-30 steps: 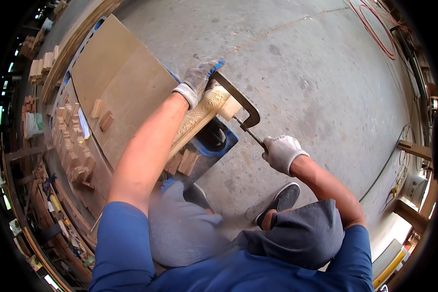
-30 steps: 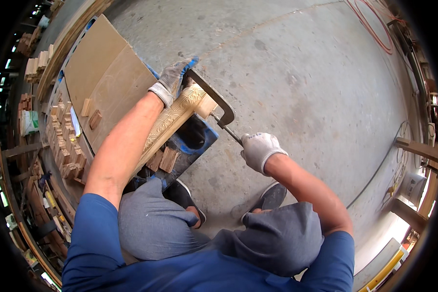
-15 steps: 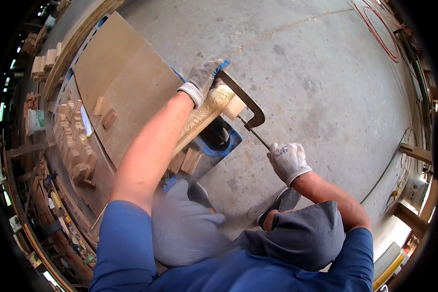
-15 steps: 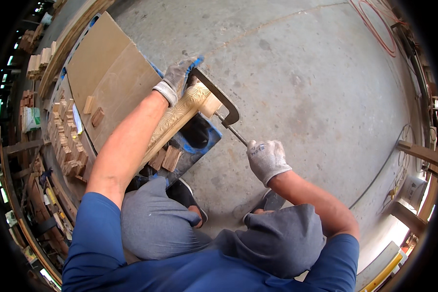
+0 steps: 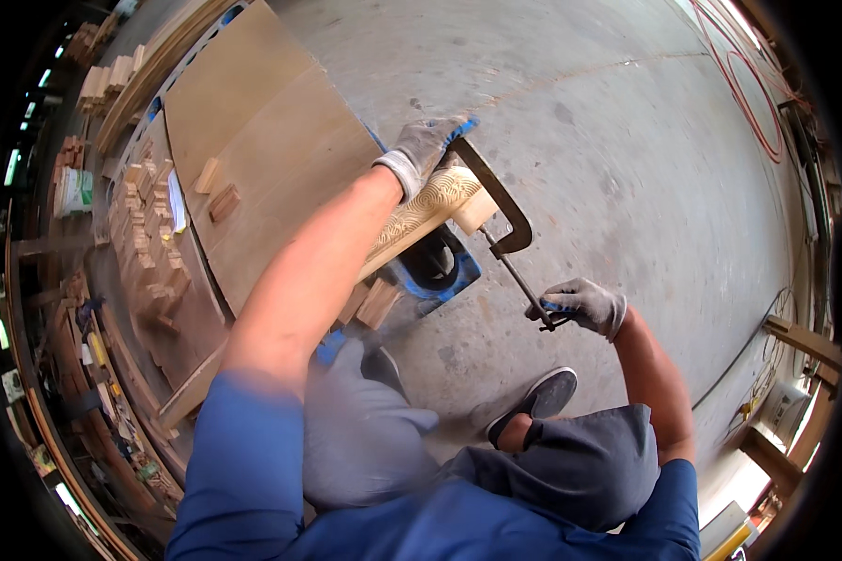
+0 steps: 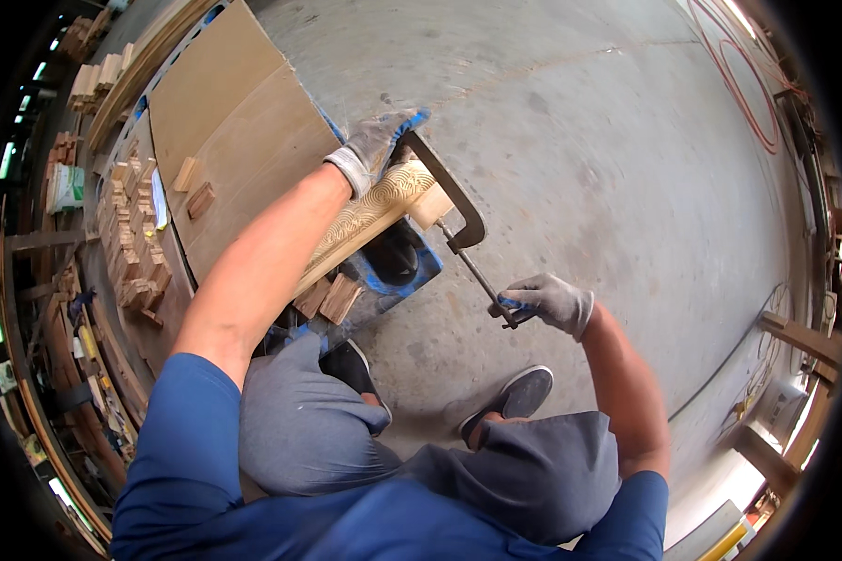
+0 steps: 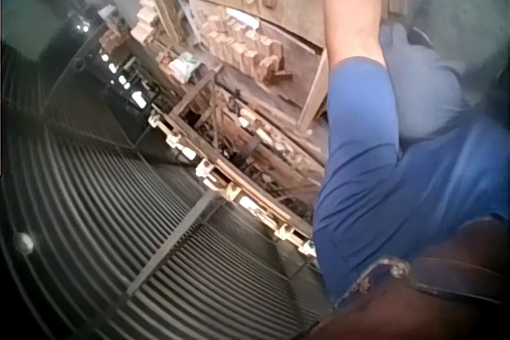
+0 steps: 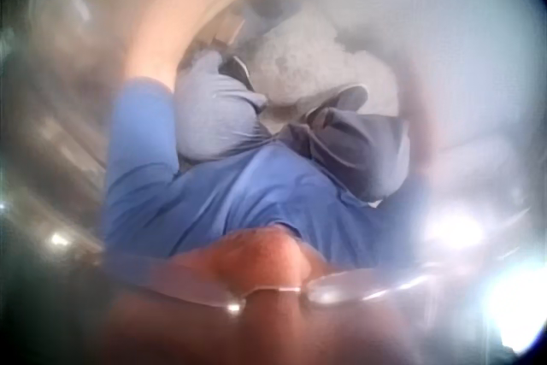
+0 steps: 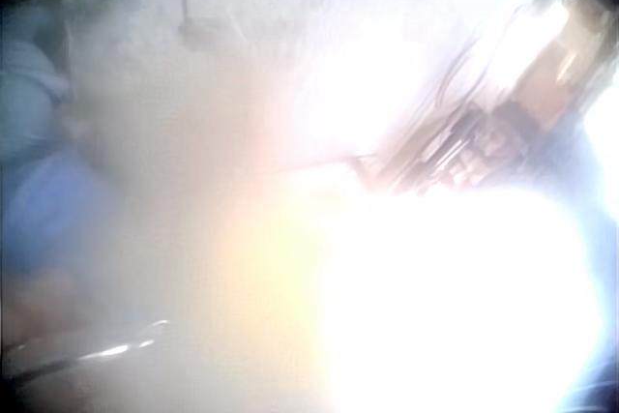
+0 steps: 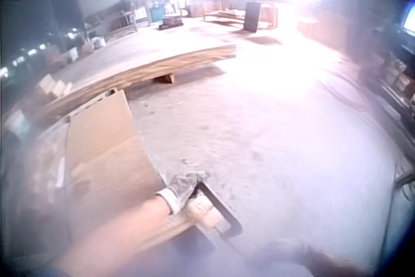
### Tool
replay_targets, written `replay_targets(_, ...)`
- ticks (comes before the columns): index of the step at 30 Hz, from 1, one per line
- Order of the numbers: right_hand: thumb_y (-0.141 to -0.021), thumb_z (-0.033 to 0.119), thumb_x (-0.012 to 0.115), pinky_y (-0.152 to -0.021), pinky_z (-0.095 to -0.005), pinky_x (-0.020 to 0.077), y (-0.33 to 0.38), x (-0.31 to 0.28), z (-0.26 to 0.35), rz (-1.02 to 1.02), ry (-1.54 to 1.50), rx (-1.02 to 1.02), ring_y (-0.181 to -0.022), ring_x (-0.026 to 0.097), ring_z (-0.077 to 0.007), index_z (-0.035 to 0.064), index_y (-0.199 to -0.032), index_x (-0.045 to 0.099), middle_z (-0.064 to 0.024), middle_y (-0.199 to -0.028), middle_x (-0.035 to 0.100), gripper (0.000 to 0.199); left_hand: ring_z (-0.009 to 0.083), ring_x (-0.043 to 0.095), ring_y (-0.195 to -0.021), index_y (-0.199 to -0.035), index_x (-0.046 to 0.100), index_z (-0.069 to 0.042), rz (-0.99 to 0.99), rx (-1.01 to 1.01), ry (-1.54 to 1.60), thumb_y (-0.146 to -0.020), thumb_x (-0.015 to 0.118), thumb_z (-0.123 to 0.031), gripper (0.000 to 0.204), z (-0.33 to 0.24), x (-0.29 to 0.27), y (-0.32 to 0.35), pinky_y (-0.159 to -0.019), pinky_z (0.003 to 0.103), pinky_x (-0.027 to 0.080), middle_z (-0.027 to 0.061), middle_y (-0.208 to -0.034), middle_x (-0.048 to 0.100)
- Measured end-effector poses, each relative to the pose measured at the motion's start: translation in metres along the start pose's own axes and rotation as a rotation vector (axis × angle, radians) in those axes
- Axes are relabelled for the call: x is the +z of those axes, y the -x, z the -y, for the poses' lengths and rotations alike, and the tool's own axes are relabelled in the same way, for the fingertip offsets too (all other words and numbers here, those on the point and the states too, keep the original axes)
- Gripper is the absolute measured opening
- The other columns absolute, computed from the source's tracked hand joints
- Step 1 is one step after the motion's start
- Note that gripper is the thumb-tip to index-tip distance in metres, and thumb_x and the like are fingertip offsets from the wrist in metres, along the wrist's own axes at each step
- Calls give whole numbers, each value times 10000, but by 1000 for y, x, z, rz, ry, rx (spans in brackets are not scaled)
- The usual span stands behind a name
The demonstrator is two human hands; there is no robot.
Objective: The person uses a chisel to carve a decorative pattern into a long piece of wood clamped to a workbench. They repeatedly chip away at the wood surface to create a textured design, then move the piece to a different table to continue the carving process.
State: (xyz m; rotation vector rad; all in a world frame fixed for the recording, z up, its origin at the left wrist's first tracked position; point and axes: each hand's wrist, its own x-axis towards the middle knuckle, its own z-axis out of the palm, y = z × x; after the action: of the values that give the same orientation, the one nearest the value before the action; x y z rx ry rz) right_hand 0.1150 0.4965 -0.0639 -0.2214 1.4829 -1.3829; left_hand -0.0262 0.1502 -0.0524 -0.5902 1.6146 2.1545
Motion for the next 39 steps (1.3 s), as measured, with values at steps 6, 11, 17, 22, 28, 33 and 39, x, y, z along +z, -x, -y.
replay_targets(6, -1031, 287, 623, -852, -315, 540, -11, 26, -4, 32, -424, 187, -871, 710, -206, -60, -1119, 714, -124, -900, 728, 370, 81, 538, -629, -994, 770, -106, -19, 0, -66, -833, 857, -340, 297, -2, -5, 2, -571, 242, 436, -11, -834, 695)
replay_targets(11, -964, 308, 700, -617, -302, 465, -12, 41, 2, -353, 42, 221, -633, 582, -107, 9, -856, 741, -26, -690, 657, 321, 83, 536, -618, -1015, 778, -91, -19, 4, -51, -868, 827, -318, 275, 2, -10, -2, -555, 240, 428, -4, -819, 691)
replay_targets(17, -891, 261, 735, -613, -412, 492, -8, 65, -1, -718, 541, 20, -607, 615, -297, 3, -785, 672, -176, -671, 622, 285, 86, 536, -594, -1021, 779, -83, -7, 36, 5, -889, 798, -314, 267, 0, -7, 4, -524, 231, 416, 52, -889, 752)
replay_targets(22, -850, 217, 753, -706, -471, 505, -9, 72, -2, -829, 744, -127, -753, 646, -377, 53, -793, 679, -157, -735, 653, 189, 99, 582, -611, -1069, 757, -79, 25, 36, 47, -888, 798, -319, 303, 4, -13, -1, -522, 216, 439, 80, -930, 761)
replay_targets(28, -815, 172, 775, -672, -477, 464, -13, 77, -10, -949, 972, -331, -696, 606, -351, 91, -756, 627, -116, -671, 617, 178, 94, 590, -633, -1059, 745, -105, -2, -30, 23, -867, 837, -312, 296, -1, -14, -2, -527, 227, 451, 52, -868, 729)
replay_targets(33, -805, 162, 780, -664, -474, 446, -12, 78, -13, -971, 1030, -353, -675, 598, -340, 102, -747, 605, -97, -649, 606, 194, 89, 567, -610, -970, 728, -129, 37, -55, 17, -877, 836, -318, 237, -5, -12, 2, -523, 229, 446, -1, -802, 673)
replay_targets(39, -802, 166, 779, -664, -470, 442, -13, 77, -13, -959, 994, -357, -652, 589, -335, 111, -758, 608, -87, -640, 606, 185, 100, 563, -598, -877, 687, -146, 41, -66, -26, -886, 824, -398, 287, -9, -12, 3, -506, 244, 441, -2, -736, 618)
